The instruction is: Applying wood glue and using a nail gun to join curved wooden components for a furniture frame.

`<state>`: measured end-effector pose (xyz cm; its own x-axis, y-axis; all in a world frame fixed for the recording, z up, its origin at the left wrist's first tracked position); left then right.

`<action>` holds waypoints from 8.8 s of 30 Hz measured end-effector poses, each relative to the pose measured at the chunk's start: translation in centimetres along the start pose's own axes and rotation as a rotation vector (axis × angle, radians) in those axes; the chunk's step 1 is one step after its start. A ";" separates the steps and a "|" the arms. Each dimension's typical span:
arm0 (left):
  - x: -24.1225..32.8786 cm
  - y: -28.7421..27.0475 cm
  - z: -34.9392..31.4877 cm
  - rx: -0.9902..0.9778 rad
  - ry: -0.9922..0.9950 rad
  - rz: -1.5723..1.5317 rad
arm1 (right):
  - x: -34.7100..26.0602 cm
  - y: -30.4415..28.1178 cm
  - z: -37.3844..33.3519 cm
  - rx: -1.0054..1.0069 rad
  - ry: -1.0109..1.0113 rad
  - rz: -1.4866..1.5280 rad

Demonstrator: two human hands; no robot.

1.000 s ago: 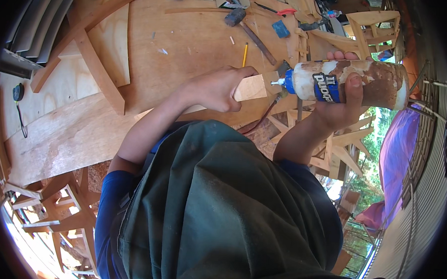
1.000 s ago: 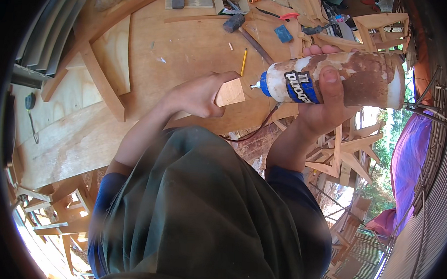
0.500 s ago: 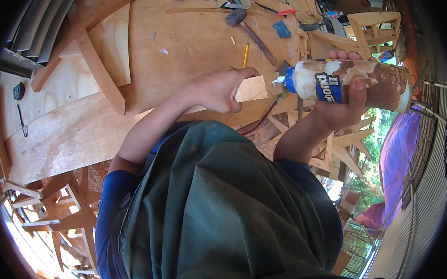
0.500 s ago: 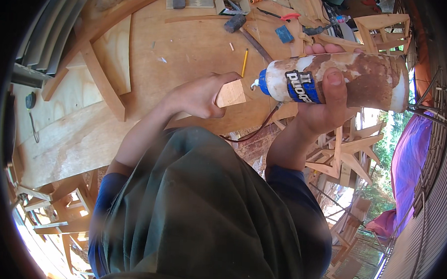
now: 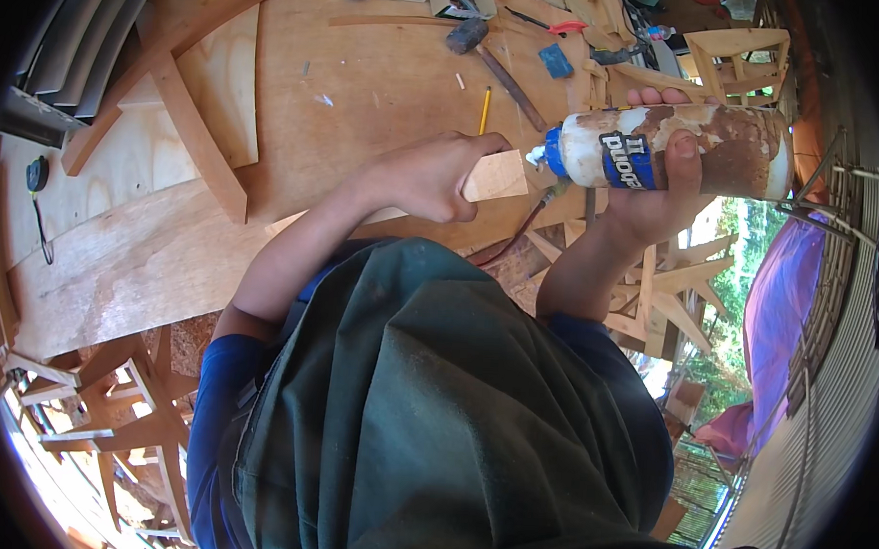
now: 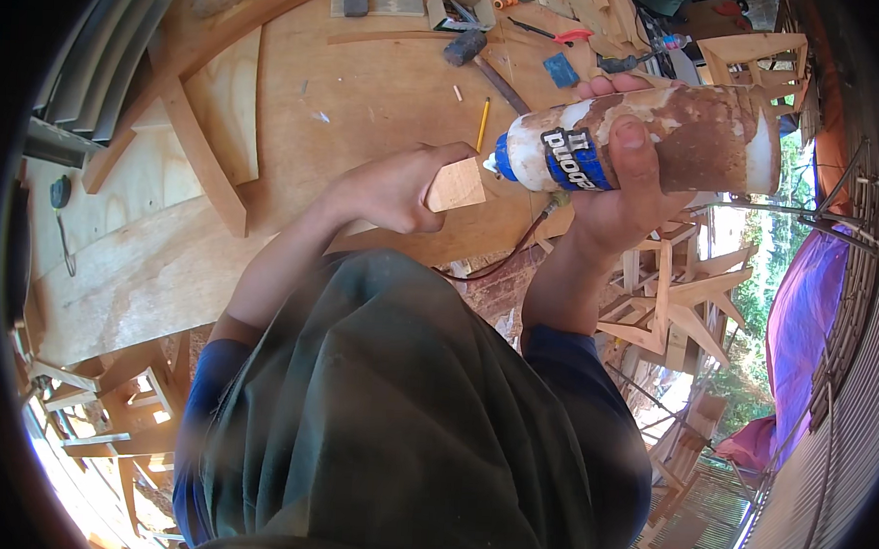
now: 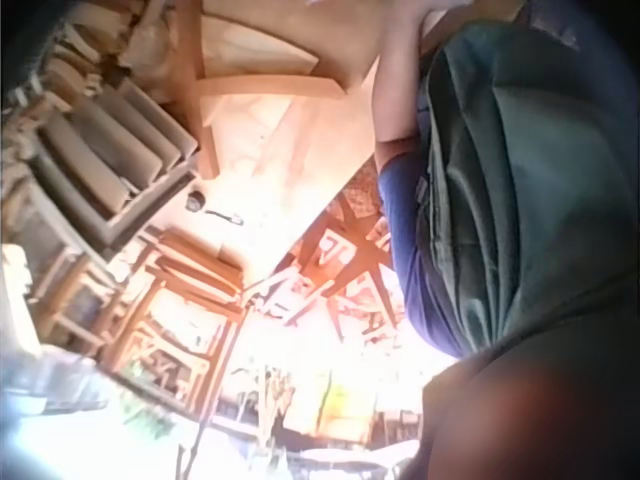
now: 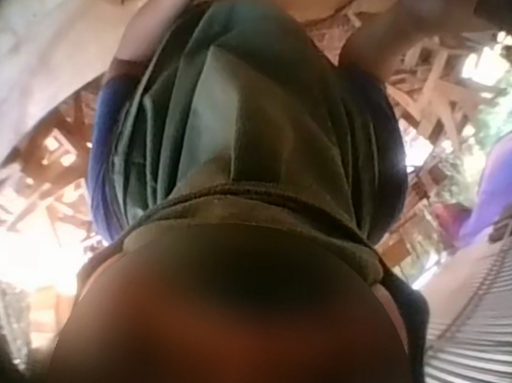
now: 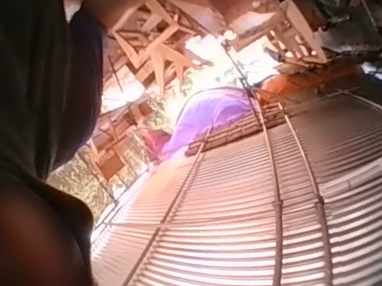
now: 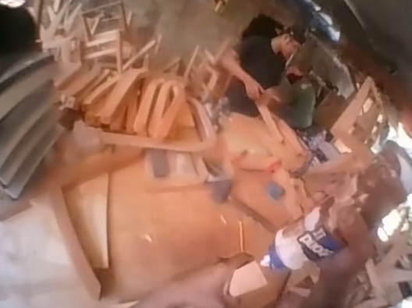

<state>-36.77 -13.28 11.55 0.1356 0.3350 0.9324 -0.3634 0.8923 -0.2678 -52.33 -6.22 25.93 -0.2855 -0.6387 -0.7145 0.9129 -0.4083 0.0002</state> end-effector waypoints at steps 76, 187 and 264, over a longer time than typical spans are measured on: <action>-1.2 0.2 0.2 0.098 0.081 0.012 | -1.6 -1.7 -0.9 0.097 -0.005 -0.054; -0.9 0.1 0.0 0.079 0.071 0.009 | -0.7 -0.9 1.2 -0.059 0.014 0.002; -27.6 -40.2 16.5 0.623 -1.030 1.149 | 38.4 -21.2 -16.7 0.847 1.198 1.372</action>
<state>-41.11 -63.37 0.58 -0.9781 0.1356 0.1579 -0.1588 0.0044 -0.9873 -77.72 -11.17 -13.21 0.9782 -0.2052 0.0311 -0.1311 -0.4947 0.8591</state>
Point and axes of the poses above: each hand's wrist, its own z-axis towards the middle knuckle, its own y-axis out of the palm, x = y × z, the point moved 3 cm from there along z, towards the middle knuckle, and after that the axes turned 1 degree about -x, right-handed, at the moved point
